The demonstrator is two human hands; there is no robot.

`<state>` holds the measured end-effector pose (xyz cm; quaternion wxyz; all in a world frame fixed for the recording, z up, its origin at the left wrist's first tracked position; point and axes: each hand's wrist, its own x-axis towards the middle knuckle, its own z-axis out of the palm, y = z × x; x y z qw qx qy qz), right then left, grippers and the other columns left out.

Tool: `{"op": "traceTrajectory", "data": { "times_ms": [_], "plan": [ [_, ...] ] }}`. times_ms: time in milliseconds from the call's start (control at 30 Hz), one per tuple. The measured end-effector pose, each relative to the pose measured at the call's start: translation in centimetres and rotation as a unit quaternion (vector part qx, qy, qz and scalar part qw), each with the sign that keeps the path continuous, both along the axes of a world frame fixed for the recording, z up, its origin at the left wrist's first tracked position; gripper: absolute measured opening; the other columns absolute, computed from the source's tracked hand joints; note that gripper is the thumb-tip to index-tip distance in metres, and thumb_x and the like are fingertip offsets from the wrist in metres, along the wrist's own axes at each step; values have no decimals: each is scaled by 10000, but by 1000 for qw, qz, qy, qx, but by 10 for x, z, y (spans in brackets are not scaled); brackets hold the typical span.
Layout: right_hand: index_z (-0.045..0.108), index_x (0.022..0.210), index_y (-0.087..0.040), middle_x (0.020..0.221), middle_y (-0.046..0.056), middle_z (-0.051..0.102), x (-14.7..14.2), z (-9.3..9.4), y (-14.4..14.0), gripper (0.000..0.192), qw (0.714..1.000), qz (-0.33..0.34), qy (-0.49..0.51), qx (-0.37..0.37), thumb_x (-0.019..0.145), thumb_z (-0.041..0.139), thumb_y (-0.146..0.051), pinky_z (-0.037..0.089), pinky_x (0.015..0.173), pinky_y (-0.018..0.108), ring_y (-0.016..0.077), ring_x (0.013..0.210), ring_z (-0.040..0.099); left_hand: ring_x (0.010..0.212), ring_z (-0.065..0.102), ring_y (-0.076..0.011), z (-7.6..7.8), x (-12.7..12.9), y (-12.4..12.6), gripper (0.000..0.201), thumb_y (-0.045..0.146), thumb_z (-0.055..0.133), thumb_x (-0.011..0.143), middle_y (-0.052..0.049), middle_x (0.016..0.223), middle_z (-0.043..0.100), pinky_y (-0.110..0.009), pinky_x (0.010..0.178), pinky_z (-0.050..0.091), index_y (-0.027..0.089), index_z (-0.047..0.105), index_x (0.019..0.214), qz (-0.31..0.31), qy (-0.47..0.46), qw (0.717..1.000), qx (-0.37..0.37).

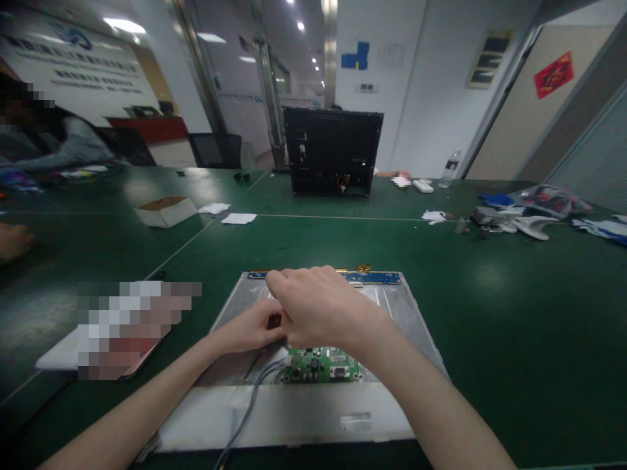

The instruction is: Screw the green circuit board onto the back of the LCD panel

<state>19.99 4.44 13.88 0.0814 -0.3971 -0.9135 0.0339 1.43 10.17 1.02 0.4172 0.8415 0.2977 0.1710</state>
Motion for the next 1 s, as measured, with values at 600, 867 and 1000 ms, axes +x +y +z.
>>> {"op": "traceTrajectory", "data": {
  "times_ms": [600, 867, 1000],
  "plan": [
    [523, 968, -164, 922, 48, 650, -4, -3, 0, 163, 1000, 4, 1, 16, 837, 564, -251, 251, 492, 271, 131, 639, 523, 622, 537, -138, -5, -1, 1, 81, 92, 543, 714, 15, 663, 604, -226, 584, 411, 145, 603, 726, 7, 6, 1000, 22],
    [531, 988, -181, 802, 24, 679, -5, -4, 6, 149, 998, -58, -11, 22, 891, 542, -294, 223, 481, 265, 144, 620, 572, 648, 574, -136, -1, -1, -1, 109, 96, 571, 756, 7, 727, 647, -225, 615, 434, 156, 636, 821, -8, -15, 1000, -7],
    [537, 955, -182, 794, 26, 681, -4, -5, 6, 149, 998, -54, -12, 26, 898, 531, -319, 223, 478, 265, 146, 620, 577, 670, 576, -139, 0, -2, -1, 133, 90, 566, 766, 2, 759, 657, -232, 636, 439, 158, 646, 847, -12, -16, 1000, 3]
  ]
}}
